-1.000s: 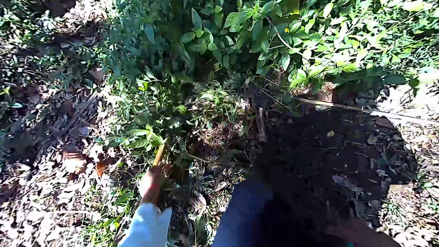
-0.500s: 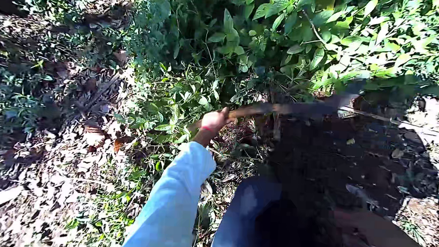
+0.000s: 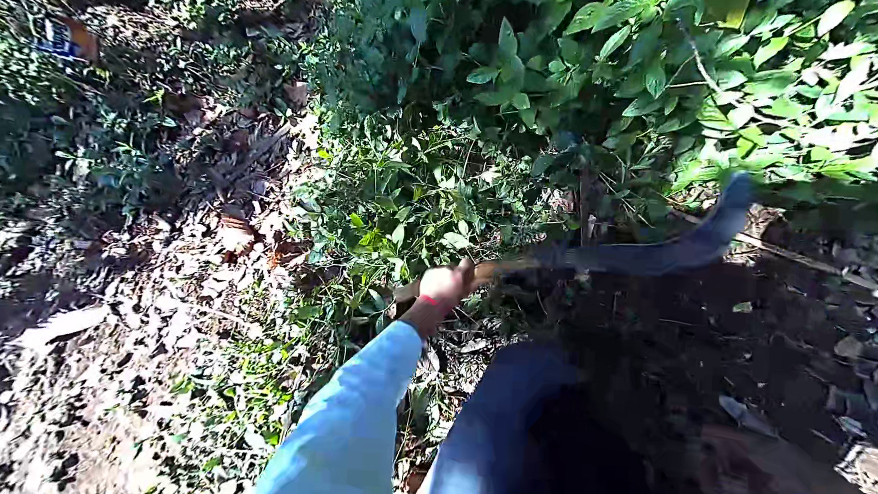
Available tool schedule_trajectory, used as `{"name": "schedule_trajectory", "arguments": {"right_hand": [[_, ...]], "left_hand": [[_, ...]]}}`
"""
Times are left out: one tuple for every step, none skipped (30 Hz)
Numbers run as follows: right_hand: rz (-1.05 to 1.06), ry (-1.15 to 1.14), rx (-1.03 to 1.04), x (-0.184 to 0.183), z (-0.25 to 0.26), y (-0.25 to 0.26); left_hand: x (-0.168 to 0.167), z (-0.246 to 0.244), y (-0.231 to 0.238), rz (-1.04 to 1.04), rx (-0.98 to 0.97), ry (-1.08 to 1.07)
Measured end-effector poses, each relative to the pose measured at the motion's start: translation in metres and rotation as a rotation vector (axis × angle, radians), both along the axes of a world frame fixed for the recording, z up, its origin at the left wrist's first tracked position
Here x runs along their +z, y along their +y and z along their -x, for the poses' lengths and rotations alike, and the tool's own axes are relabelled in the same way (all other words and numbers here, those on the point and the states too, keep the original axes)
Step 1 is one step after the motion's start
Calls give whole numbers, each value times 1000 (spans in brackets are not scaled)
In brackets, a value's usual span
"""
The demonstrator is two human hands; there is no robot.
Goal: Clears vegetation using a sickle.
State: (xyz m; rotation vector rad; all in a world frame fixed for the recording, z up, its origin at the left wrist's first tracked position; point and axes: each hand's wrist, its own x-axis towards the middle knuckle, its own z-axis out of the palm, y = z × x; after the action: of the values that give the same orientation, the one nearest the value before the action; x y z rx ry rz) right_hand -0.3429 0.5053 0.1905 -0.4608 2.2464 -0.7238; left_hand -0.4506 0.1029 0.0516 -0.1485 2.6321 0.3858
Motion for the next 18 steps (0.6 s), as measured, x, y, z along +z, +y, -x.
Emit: {"name": "schedule_trajectory", "arguments": {"right_hand": [[4, -4, -12, -5, 3, -1], [0, 16, -5, -15, 7, 1], [-17, 43, 20, -23, 11, 2], [-35, 50, 47, -28, 14, 2], [-40, 37, 71, -31, 15, 1], [-34, 7, 95, -31, 12, 1], [-22, -27, 111, -28, 9, 2], [-4, -58, 115, -26, 3, 3], [1, -79, 116, -24, -1, 7], [-6, -82, 107, -26, -2, 11], [-31, -91, 93, -28, -4, 13], [-80, -107, 75, -27, -6, 15], [-120, -116, 55, -26, -4, 15], [-137, -109, 36, -27, 2, 12], [-145, -112, 24, -27, 8, 8], [-150, -102, 3, -28, 13, 2], [-139, -73, -26, -28, 18, -5], [-122, -36, -60, -29, 24, -12]], "left_hand": [[-5, 29, 5, -4, -121, 164], [-26, 52, -4, 21, -220, 358], [-41, 63, -25, 39, -223, 437], [-57, 52, -60, 65, -125, 423], [-72, 15, -103, 83, 75, 300], [-88, -47, -143, 82, 343, 134], [-100, -117, -169, 44, 639, -10], [-106, -185, -179, 25, 878, -88], [-107, -236, -172, 25, 1034, -145], [-105, -265, -161, 27, 1110, -163], [-102, -281, -148, 25, 1124, -178], [-96, -290, -128, -18, 1121, -191], [-91, -283, -109, -95, 1113, -174], [-89, -262, -94, -185, 1099, -133], [-85, -241, -80, -260, 1071, -102], [-79, -219, -69, -322, 1027, -80], [-72, -193, -60, -362, 958, -61], [-65, -165, -51, -363, 858, -37]]}}
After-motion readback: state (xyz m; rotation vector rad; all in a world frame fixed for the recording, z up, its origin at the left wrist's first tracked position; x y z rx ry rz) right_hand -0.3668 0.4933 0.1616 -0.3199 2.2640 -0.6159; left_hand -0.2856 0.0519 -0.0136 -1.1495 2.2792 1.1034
